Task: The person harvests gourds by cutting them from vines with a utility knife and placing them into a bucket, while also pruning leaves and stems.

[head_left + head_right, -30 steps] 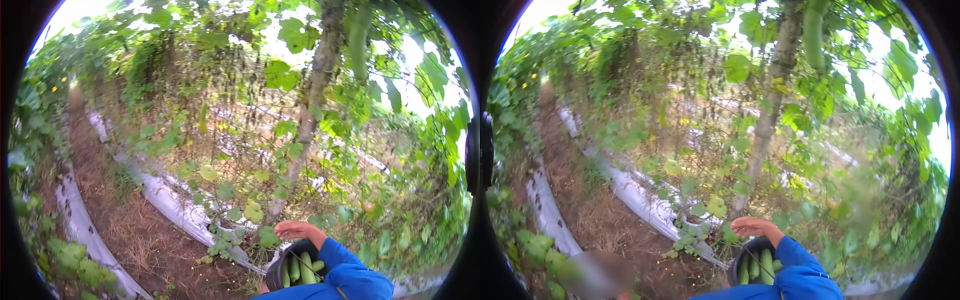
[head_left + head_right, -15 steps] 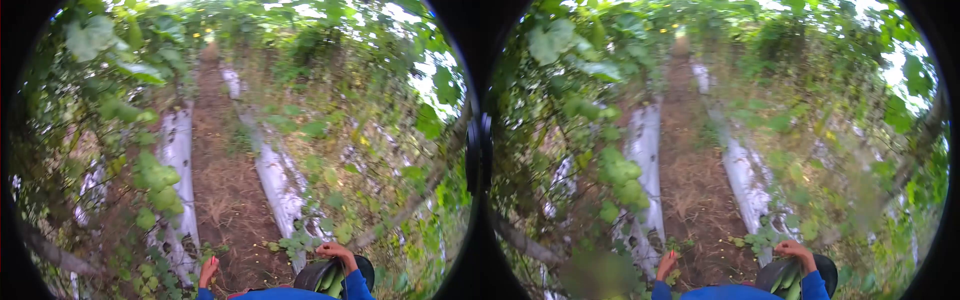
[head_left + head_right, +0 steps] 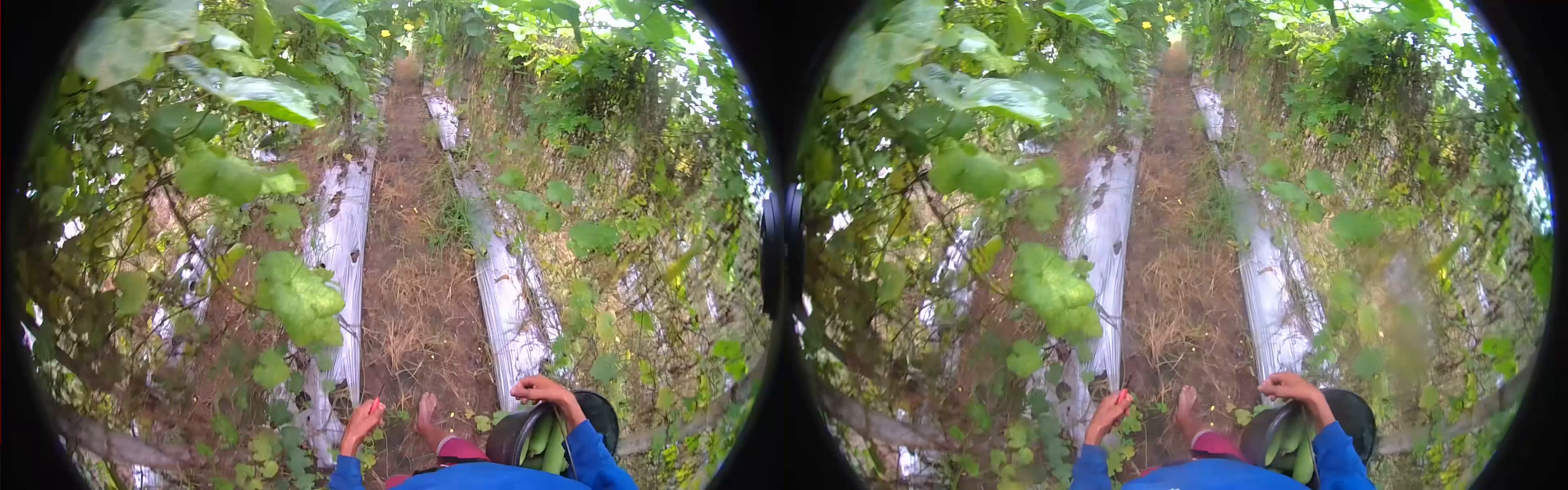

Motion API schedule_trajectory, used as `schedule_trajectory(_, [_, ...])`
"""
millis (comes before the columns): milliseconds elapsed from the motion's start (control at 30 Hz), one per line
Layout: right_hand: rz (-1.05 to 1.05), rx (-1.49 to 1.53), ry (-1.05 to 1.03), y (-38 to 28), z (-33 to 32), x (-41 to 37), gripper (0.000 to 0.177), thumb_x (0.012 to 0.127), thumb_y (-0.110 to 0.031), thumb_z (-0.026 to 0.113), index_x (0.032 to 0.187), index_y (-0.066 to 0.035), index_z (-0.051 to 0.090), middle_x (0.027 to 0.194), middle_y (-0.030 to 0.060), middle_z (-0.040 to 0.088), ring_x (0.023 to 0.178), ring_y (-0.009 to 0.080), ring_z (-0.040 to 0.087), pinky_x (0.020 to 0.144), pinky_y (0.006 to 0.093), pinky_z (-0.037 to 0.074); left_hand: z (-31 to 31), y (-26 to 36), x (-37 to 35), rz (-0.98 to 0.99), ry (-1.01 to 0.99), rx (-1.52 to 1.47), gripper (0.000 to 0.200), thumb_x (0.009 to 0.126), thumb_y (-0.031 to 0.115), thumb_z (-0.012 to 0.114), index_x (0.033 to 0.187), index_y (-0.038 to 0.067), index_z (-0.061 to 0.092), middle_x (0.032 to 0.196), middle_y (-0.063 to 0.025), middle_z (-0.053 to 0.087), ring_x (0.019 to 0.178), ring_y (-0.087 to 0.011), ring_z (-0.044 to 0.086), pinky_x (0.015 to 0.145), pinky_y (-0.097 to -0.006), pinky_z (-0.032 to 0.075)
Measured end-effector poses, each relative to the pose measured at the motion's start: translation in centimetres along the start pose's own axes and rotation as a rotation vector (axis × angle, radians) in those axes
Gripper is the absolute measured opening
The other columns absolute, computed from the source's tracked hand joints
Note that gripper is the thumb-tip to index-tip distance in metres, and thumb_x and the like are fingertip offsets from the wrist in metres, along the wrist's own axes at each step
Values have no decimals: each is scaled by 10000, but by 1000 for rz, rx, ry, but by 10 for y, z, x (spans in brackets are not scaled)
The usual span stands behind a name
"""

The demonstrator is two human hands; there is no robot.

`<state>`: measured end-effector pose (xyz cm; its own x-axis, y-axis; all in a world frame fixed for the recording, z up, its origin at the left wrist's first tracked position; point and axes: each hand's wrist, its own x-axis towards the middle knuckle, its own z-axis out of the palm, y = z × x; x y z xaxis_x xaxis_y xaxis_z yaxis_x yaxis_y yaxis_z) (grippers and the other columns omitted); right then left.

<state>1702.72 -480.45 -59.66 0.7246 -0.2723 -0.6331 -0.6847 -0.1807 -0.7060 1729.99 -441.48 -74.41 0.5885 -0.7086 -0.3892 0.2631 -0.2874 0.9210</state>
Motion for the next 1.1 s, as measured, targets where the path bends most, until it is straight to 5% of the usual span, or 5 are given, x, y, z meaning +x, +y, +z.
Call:
schedule_trajectory(233, [-173, 103, 24, -50, -97, 149, 462, 854, -510, 664, 1037, -86, 675, 882, -3, 663, 778, 94, 610, 644, 234, 445, -4, 16, 120, -268, 29, -7, 314, 915, 448, 595, 964, 138, 577, 664, 16, 548, 487, -48, 427, 408, -223, 311])
schedule_trajectory(533, [-213, -7, -285, -186, -180, 290, 516, 856, -543, 661, 1054, -67, 653, 918, -5, 662, 845, 87, 622, 640, 234, 457, -35, 155, 246, 23, 164, -185, 300, 933, 409, 598, 954, 115, 540, 689, 12, 528, 461, -43, 390, 386, -222, 270])
schedule_trajectory(733, [-261, -52, -324, -224, -230, 406, 505, 859, -518, 672, 1070, -59, 666, 934, 2, 662, 833, 88, 619, 664, 235, 465, -83, 170, 321, -146, 249, -242, 281, 913, 401, 619, 949, 130, 552, 671, 18, 537, 480, -42, 404, 402, -217, 282])
schedule_trajectory(933, [-97, -23, -193, -274, -321, 507, 448, 879, -466, 671, 1095, -74, 659, 911, -10, 646, 804, 73, 605, 672, 230, 468, -145, 171, 484, -195, 313, -273, 267, 899, 358, 628, 934, 110, 537, 649, -6, 538, 437, -71, 418, 367, -234, 322])
schedule_trajectory(1100, [-222, 85, -139, -350, -371, 542, 441, 888, -503, 644, 1026, -84, 644, 819, -39, 599, 763, 52, 558, 644, 221, 434, -163, 277, 639, -87, 226, -127, 261, 919, 356, 611, 937, 105, 542, 649, 3, 537, 436, -54, 408, 362, -227, 309])
